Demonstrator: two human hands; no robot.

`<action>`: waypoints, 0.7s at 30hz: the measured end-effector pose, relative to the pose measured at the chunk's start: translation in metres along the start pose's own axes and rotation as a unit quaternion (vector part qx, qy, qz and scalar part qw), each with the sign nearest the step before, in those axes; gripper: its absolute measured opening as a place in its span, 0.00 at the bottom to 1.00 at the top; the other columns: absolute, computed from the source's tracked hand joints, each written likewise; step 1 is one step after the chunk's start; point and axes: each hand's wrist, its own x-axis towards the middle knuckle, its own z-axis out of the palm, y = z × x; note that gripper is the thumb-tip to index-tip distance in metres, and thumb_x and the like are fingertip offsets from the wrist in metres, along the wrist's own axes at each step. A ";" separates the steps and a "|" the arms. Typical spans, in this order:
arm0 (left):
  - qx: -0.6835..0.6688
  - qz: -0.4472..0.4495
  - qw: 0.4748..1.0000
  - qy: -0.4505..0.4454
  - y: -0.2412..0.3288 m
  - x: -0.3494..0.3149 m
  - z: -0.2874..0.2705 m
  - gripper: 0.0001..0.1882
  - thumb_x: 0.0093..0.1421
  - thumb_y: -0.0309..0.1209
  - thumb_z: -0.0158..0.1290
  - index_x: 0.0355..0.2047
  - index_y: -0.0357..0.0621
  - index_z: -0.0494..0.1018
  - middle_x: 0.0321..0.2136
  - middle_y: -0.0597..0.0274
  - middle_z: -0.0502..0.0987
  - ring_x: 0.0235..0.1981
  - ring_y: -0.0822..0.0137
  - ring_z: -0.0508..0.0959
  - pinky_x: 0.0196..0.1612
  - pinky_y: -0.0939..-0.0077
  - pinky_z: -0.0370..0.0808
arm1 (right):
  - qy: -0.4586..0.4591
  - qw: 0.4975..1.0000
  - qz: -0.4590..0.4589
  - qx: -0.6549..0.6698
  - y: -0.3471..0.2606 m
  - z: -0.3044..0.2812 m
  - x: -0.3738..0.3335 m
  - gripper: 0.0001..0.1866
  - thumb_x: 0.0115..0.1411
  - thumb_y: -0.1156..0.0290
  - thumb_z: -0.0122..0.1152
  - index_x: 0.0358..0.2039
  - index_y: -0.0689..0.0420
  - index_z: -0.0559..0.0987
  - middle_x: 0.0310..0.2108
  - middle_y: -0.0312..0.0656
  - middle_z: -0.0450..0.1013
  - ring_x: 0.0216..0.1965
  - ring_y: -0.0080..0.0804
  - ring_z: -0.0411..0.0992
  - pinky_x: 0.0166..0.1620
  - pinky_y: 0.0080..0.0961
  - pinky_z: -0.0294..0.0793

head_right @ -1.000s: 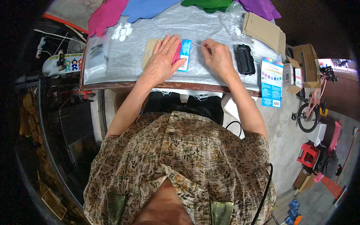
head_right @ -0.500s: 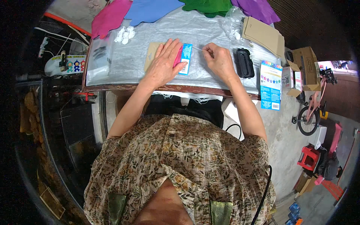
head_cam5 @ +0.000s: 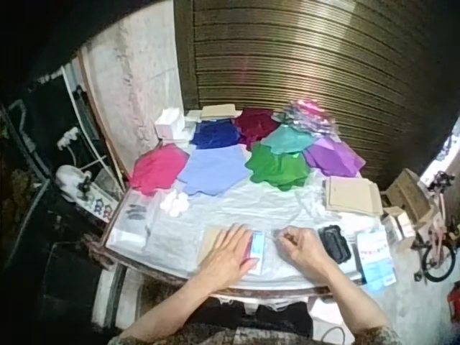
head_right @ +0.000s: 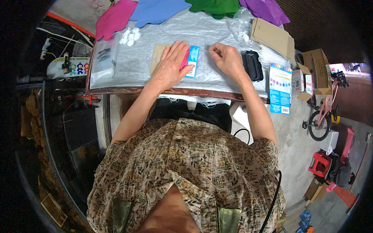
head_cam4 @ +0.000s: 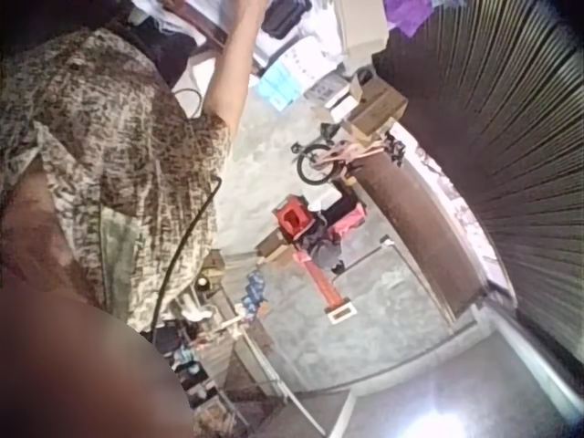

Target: Folding various colorful plastic or foil sheets and inserting them into cardboard envelopes for packaging.

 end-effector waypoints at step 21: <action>-0.027 -0.039 0.997 -0.069 -0.015 0.027 -0.016 0.42 0.59 0.51 0.61 0.66 0.39 0.63 0.60 0.44 0.70 0.64 0.48 0.68 0.67 0.50 0.61 | 0.135 0.913 -0.181 -0.339 0.053 -0.124 -0.002 0.08 0.61 0.75 0.62 0.40 0.57 0.83 0.40 0.45 0.80 0.40 0.45 0.79 0.44 0.35 0.76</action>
